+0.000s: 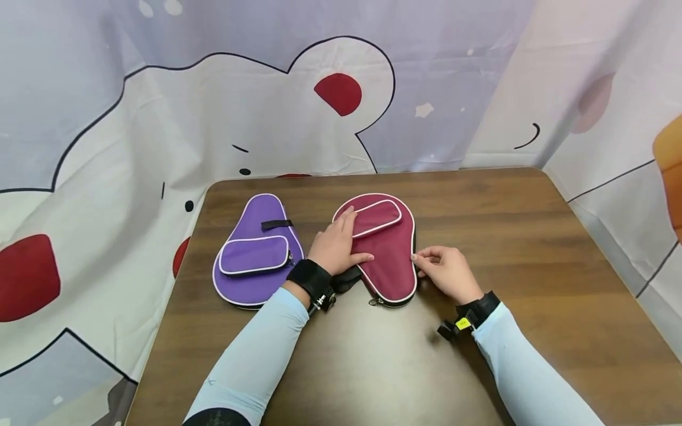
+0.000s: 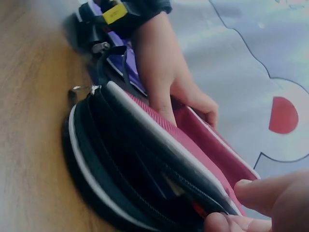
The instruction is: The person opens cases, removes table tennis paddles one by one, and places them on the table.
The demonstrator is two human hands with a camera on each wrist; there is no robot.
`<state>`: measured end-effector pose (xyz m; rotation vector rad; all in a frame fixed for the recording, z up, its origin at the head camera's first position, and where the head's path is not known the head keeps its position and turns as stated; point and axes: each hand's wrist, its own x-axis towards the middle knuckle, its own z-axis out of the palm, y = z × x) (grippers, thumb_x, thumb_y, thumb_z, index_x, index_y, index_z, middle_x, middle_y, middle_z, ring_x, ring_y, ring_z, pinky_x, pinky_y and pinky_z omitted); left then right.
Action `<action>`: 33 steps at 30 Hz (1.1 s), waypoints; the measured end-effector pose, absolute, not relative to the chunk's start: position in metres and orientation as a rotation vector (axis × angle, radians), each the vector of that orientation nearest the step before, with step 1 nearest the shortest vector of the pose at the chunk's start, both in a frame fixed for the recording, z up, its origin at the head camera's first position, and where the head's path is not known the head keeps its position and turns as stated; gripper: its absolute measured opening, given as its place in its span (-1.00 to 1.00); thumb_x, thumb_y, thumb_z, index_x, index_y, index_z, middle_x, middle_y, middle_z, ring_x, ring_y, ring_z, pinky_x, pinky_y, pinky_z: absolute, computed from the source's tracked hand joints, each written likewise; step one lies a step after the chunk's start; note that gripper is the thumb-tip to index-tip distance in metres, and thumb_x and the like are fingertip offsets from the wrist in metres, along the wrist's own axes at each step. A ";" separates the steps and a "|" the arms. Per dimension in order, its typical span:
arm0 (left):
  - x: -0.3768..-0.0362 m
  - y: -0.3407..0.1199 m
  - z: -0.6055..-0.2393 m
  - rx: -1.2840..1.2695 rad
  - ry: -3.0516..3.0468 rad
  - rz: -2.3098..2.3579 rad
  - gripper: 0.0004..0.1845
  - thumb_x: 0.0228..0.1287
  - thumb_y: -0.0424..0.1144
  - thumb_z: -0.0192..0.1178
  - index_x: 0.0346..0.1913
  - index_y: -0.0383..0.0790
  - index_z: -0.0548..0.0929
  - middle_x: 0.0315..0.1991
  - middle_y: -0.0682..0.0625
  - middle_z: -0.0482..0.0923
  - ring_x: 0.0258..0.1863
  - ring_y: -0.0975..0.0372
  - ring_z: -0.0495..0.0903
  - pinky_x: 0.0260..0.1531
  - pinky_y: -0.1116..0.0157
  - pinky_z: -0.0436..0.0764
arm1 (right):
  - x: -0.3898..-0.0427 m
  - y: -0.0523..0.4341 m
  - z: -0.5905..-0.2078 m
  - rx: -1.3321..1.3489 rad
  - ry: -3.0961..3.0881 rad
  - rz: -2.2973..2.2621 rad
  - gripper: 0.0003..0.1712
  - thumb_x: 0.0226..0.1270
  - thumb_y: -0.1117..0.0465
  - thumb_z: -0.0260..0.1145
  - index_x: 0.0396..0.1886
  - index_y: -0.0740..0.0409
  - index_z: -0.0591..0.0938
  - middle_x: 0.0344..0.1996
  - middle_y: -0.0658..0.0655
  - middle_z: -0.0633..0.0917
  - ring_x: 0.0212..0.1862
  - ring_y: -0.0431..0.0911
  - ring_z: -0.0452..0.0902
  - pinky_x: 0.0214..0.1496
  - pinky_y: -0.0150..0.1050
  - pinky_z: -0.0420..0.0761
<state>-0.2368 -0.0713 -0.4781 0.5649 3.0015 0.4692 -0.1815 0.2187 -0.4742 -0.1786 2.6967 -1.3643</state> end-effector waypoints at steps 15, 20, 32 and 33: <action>-0.237 -0.067 -0.471 0.450 3.050 0.373 0.21 0.20 0.47 0.46 0.78 0.10 0.17 0.76 -0.15 0.04 0.57 -0.12 0.33 0.24 -0.29 0.58 | -0.182 0.214 -0.481 -0.122 2.570 -1.498 -0.64 0.61 0.12 0.44 0.04 0.39 0.78 -0.23 0.18 0.86 -0.29 -0.06 0.83 -0.22 -0.32 0.71; -0.227 -0.064 -0.476 0.495 3.200 0.347 0.18 0.23 0.42 0.49 0.77 0.02 0.23 0.57 -0.24 0.26 0.44 -0.14 0.36 0.08 -0.14 0.65 | -0.184 0.211 -0.479 -0.118 2.566 -1.535 -0.68 0.60 0.16 0.44 -0.01 0.40 0.77 -0.28 0.18 0.85 -0.31 -0.07 0.81 -0.27 -0.32 0.70; -0.190 -0.069 -0.471 0.632 3.087 0.877 -0.41 0.43 -0.03 0.54 0.41 -0.16 0.68 0.24 -0.06 0.49 -0.12 0.14 0.68 -0.04 0.09 0.70 | -0.180 0.207 -0.474 -0.076 2.531 -1.652 -0.71 0.55 0.22 0.45 -0.01 0.42 0.73 -0.29 0.17 0.84 -0.30 -0.14 0.79 -0.24 -0.39 0.66; -0.187 -0.070 -0.471 0.629 3.064 0.918 -0.43 0.43 -0.04 0.54 0.39 -0.17 0.69 0.24 -0.05 0.49 -0.13 0.16 0.68 -0.05 0.12 0.70 | -0.179 0.206 -0.473 -0.074 2.527 -1.671 -0.71 0.54 0.23 0.45 -0.01 0.43 0.73 -0.29 0.18 0.84 -0.30 -0.15 0.79 -0.23 -0.39 0.66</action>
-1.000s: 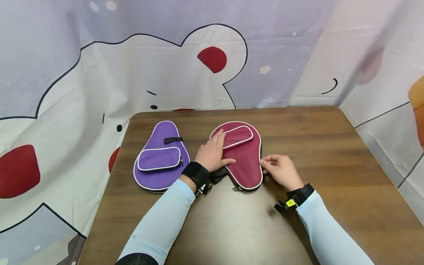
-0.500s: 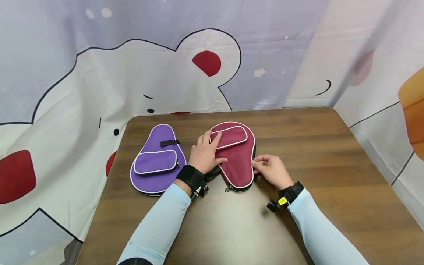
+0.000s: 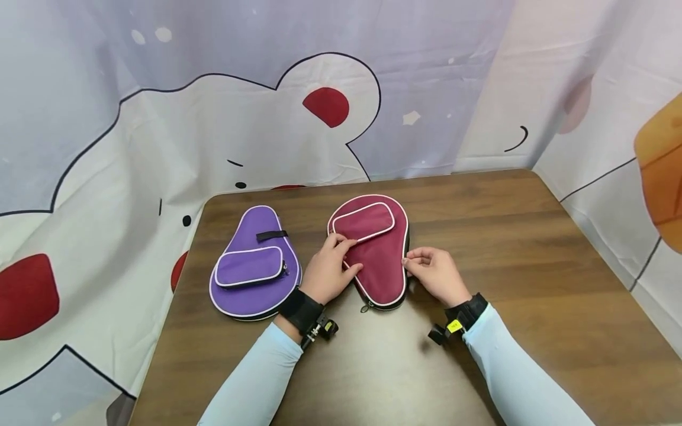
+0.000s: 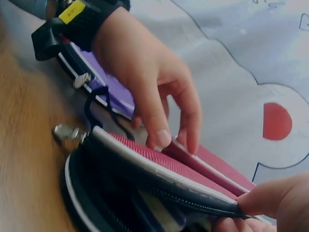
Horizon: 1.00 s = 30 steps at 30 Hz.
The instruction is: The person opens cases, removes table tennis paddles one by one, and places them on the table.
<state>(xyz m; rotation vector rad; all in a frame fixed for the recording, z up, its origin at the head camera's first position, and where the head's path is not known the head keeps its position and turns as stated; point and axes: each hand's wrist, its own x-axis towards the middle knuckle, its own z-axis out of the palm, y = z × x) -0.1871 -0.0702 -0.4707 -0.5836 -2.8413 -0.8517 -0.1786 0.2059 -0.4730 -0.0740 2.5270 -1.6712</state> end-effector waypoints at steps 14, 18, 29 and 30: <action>-0.169 -0.084 -0.472 -0.513 -2.721 -1.190 -0.69 0.51 -0.15 0.46 0.17 -0.21 0.78 0.17 -0.06 0.66 -0.02 0.13 0.78 0.03 0.13 0.72 | -0.168 0.189 -0.453 -0.167 2.542 -1.791 -0.76 0.48 0.27 0.50 -0.06 0.40 0.74 -0.31 0.22 0.78 -0.34 -0.15 0.76 -0.26 -0.40 0.67; -0.169 -0.088 -0.470 -0.441 -2.684 -1.298 -0.78 0.58 -0.14 0.39 0.11 -0.17 0.80 -0.11 0.05 0.74 -0.19 0.26 0.77 -0.09 0.23 0.74 | -0.165 0.183 -0.449 -0.212 2.575 -1.778 -0.80 0.46 0.27 0.52 -0.09 0.34 0.75 -0.31 0.20 0.78 -0.34 -0.12 0.73 -0.29 -0.39 0.63; -0.165 -0.097 -0.463 -0.380 -2.636 -1.379 -0.78 0.66 -0.14 0.30 -0.07 -0.20 0.85 -0.48 0.15 0.72 -0.60 0.40 0.61 -0.53 0.32 0.53 | -0.162 0.169 -0.445 -0.331 2.650 -1.771 -0.85 0.43 0.32 0.55 -0.12 0.27 0.74 -0.33 0.14 0.77 -0.35 -0.09 0.69 -0.29 -0.40 0.62; -0.165 -0.097 -0.462 -0.381 -2.638 -1.377 -0.77 0.66 -0.14 0.29 -0.07 -0.20 0.85 -0.49 0.18 0.71 -0.60 0.40 0.61 -0.54 0.32 0.52 | -0.162 0.167 -0.444 -0.341 2.658 -1.765 -0.84 0.42 0.31 0.56 -0.12 0.27 0.74 -0.33 0.13 0.77 -0.35 -0.09 0.68 -0.28 -0.40 0.62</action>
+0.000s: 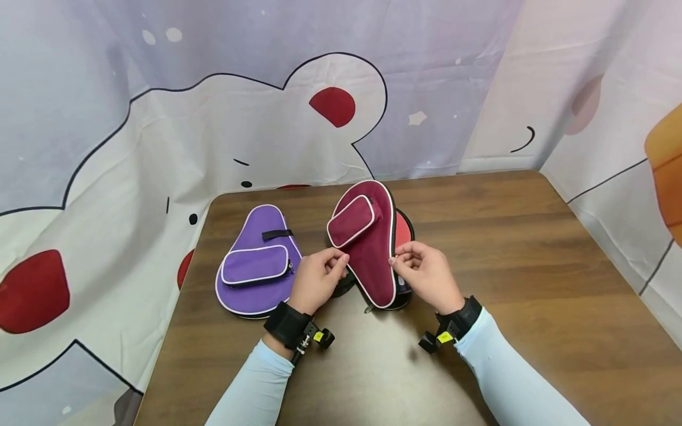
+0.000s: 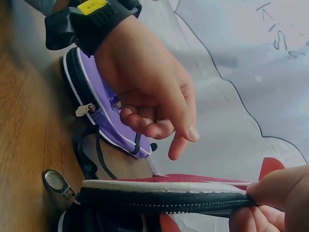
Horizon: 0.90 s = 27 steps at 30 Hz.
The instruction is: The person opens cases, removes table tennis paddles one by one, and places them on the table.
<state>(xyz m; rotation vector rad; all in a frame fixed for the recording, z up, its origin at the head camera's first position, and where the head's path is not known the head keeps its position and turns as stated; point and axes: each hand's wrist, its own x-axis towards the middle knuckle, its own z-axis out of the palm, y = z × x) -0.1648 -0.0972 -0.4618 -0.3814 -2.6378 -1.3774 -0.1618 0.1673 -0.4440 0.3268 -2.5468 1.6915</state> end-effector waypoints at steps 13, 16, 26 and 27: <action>-0.166 -0.098 -0.448 -0.409 -2.612 -1.394 -0.69 0.72 -0.10 0.22 -0.09 -0.25 0.83 -0.48 0.05 0.75 -0.61 0.34 0.63 -0.51 0.29 0.52 | -0.154 0.150 -0.437 0.437 -2.557 1.496 -0.82 0.40 0.27 0.61 -0.12 0.17 0.76 -0.35 0.00 0.76 -0.33 -0.14 0.69 -0.25 -0.35 0.67; -0.165 -0.097 -0.443 -0.405 -2.592 -1.457 -0.69 0.72 -0.09 0.21 -0.06 -0.25 0.82 -0.48 0.09 0.74 -0.58 0.31 0.68 -0.47 0.30 0.64 | -0.152 0.144 -0.436 0.496 -2.539 1.438 -0.82 0.39 0.28 0.61 -0.10 0.16 0.78 -0.34 -0.02 0.77 -0.31 -0.19 0.70 -0.24 -0.33 0.69; -0.159 -0.096 -0.429 -0.407 -2.511 -1.512 -0.73 0.71 -0.06 0.23 -0.05 -0.15 0.81 -0.47 0.12 0.74 -0.51 0.08 0.80 -0.44 0.29 0.72 | -0.145 0.125 -0.437 0.713 -2.438 1.355 -0.79 0.37 0.34 0.62 -0.04 0.16 0.82 -0.35 -0.07 0.77 -0.32 -0.24 0.68 -0.32 -0.19 0.72; -0.158 -0.095 -0.427 -0.410 -2.509 -1.494 -0.73 0.71 -0.05 0.23 -0.05 -0.15 0.81 -0.47 0.14 0.73 -0.52 0.10 0.80 -0.45 0.29 0.72 | -0.145 0.124 -0.437 0.728 -2.430 1.346 -0.79 0.37 0.34 0.62 -0.04 0.16 0.82 -0.35 -0.07 0.77 -0.32 -0.24 0.68 -0.33 -0.17 0.72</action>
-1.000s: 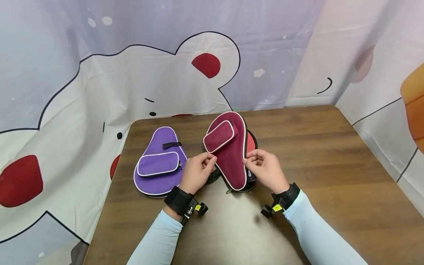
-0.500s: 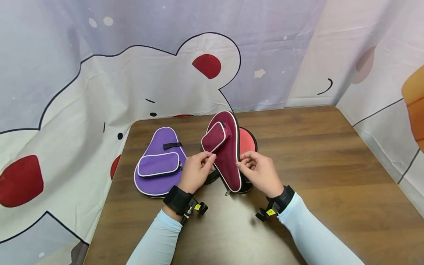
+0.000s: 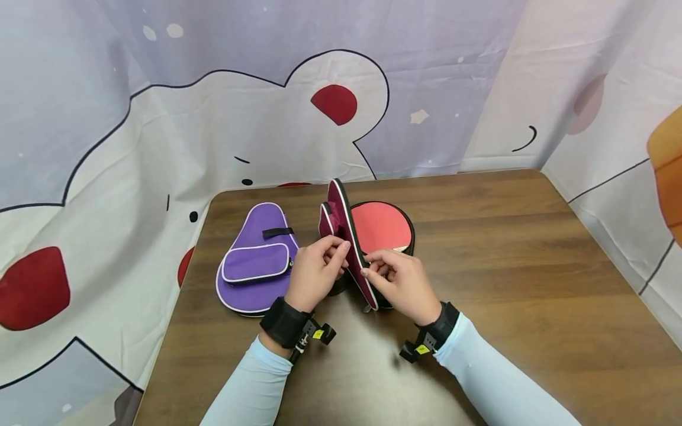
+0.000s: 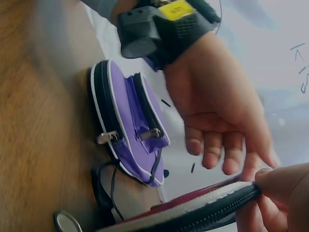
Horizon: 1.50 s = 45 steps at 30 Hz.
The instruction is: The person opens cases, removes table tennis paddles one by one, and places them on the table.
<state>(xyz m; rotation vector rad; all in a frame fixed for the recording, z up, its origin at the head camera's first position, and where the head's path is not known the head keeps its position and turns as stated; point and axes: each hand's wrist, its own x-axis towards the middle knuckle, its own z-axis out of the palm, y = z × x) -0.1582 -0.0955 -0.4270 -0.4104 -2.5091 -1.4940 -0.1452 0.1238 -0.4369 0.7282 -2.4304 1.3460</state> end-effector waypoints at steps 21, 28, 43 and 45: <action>-0.159 -0.096 -0.420 -0.364 -2.548 -1.357 -0.70 0.67 -0.06 0.24 -0.33 -0.04 0.60 -0.65 0.26 0.56 -0.65 0.41 0.62 -0.63 0.24 0.50 | -0.139 0.119 -0.438 0.898 -2.446 1.252 -0.73 0.40 0.30 0.59 0.05 0.17 0.84 -0.26 -0.04 0.79 -0.31 -0.30 0.69 -0.33 -0.19 0.70; -0.157 -0.106 -0.425 -0.320 -2.506 -1.420 -0.64 0.63 -0.17 0.25 -0.45 -0.05 0.53 -0.71 0.20 0.47 -0.67 0.34 0.62 -0.63 0.22 0.50 | -0.152 0.156 -0.432 0.575 -2.594 1.110 -0.79 0.45 0.25 0.53 0.00 0.22 0.84 -0.32 0.00 0.81 -0.35 -0.20 0.72 -0.25 -0.12 0.74; -0.153 -0.110 -0.428 -0.280 -2.455 -1.506 -0.57 0.67 -0.14 0.25 -0.50 -0.06 0.49 -0.74 0.15 0.41 -0.73 0.23 0.52 -0.69 0.29 0.35 | -0.172 0.168 -0.451 0.358 -3.047 0.663 -0.52 0.47 -0.13 0.53 -0.55 0.05 0.69 -0.72 -0.08 0.55 -0.61 -0.09 0.50 -0.55 -0.15 0.43; -0.153 -0.110 -0.428 -0.279 -2.446 -1.519 -0.56 0.68 -0.14 0.25 -0.51 -0.06 0.48 -0.73 0.14 0.39 -0.73 0.21 0.49 -0.69 0.30 0.31 | -0.174 0.164 -0.453 0.361 -3.052 0.626 -0.44 0.46 -0.15 0.53 -0.65 0.02 0.59 -0.74 -0.06 0.48 -0.62 -0.07 0.46 -0.58 -0.15 0.38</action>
